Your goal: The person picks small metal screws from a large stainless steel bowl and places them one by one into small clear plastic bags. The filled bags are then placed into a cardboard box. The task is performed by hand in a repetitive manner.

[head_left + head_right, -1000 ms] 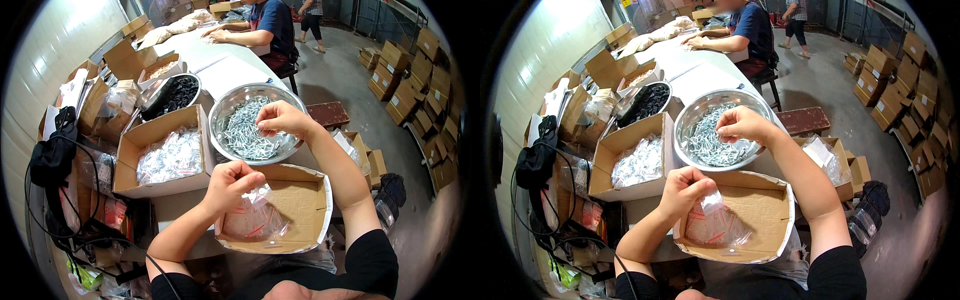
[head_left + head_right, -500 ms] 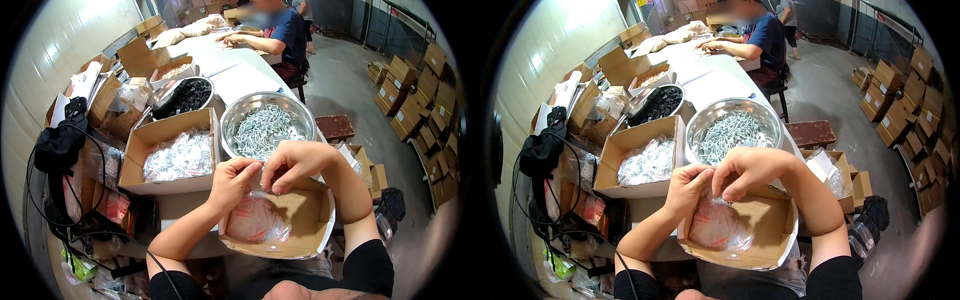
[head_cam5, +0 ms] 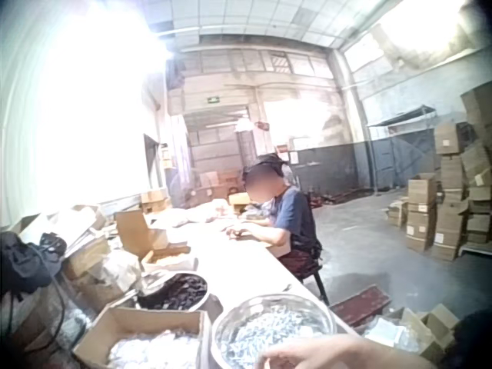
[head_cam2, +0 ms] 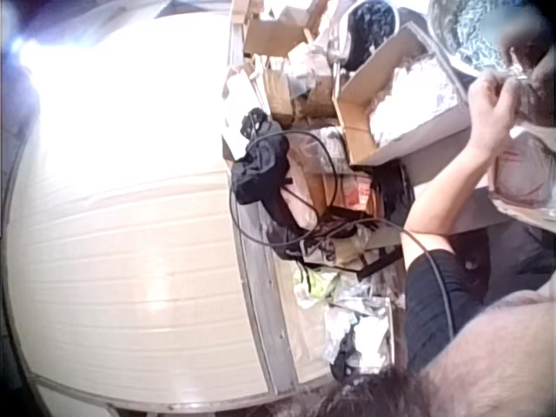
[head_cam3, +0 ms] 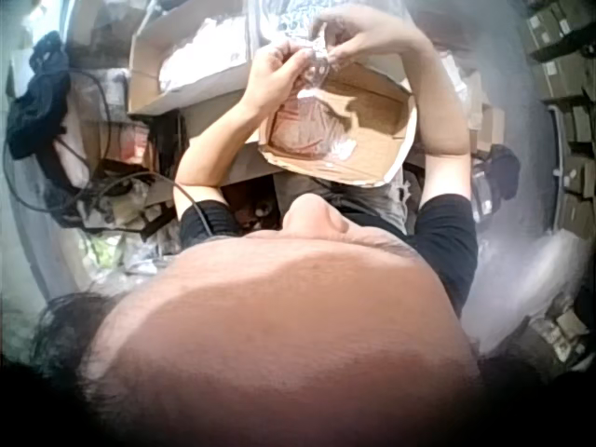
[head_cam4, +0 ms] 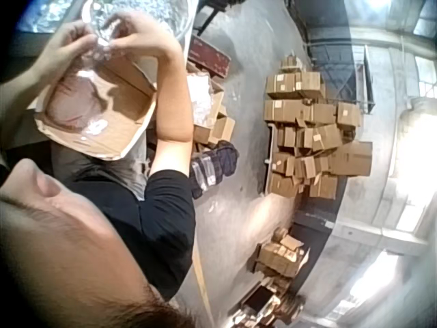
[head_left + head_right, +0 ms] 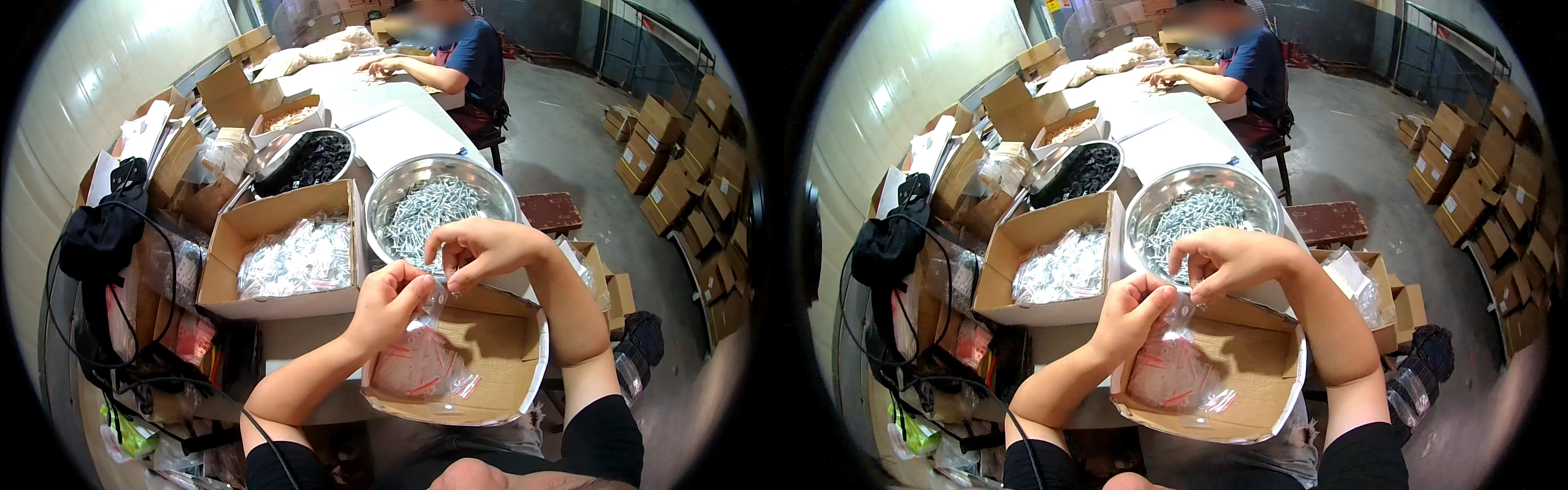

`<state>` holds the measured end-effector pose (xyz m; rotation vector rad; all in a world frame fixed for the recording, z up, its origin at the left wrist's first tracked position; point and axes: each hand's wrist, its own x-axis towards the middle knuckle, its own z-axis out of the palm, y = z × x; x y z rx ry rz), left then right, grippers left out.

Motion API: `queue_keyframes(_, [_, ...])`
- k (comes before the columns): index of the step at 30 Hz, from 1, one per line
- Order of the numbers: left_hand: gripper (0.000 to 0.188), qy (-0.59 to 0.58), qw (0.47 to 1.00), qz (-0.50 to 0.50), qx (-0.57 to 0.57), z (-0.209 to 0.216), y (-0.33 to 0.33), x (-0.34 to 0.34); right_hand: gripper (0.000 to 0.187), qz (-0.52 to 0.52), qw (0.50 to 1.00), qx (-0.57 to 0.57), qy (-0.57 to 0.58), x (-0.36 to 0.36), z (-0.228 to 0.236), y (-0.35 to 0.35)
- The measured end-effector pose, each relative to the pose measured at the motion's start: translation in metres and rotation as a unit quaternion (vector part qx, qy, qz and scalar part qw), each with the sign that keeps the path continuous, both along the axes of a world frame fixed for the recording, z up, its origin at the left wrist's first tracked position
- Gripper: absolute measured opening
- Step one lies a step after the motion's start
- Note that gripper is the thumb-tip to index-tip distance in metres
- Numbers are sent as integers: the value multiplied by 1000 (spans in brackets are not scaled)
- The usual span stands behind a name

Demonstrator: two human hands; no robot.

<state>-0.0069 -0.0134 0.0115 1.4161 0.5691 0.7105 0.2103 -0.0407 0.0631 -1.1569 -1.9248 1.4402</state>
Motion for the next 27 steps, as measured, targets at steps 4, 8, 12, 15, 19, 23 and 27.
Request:
queue_keyframes(4, [22,13,995,26,92,-1,0,-3,20,32,999,-34,18,-1,-3,1])
queue_keyframes(8, [13,17,999,-26,-5,1,4,-3,14,-12,999,9,-35,-1,0,1])
queue_keyframes(12, [13,22,991,-129,-17,1,4,-1,11,-89,995,35,18,11,-8,8])
queue_keyframes(15, [14,61,981,-174,55,-7,8,0,11,-97,992,30,75,13,-8,10])
queue_keyframes(19, [9,123,981,-144,39,4,3,0,11,-82,989,7,123,14,-7,9])
queue_keyframes(23, [20,163,973,-140,82,10,2,-3,13,-11,988,-8,157,12,-1,1])
queue_keyframes(27, [17,152,972,-167,66,10,3,-2,13,49,986,30,155,6,-1,-2])
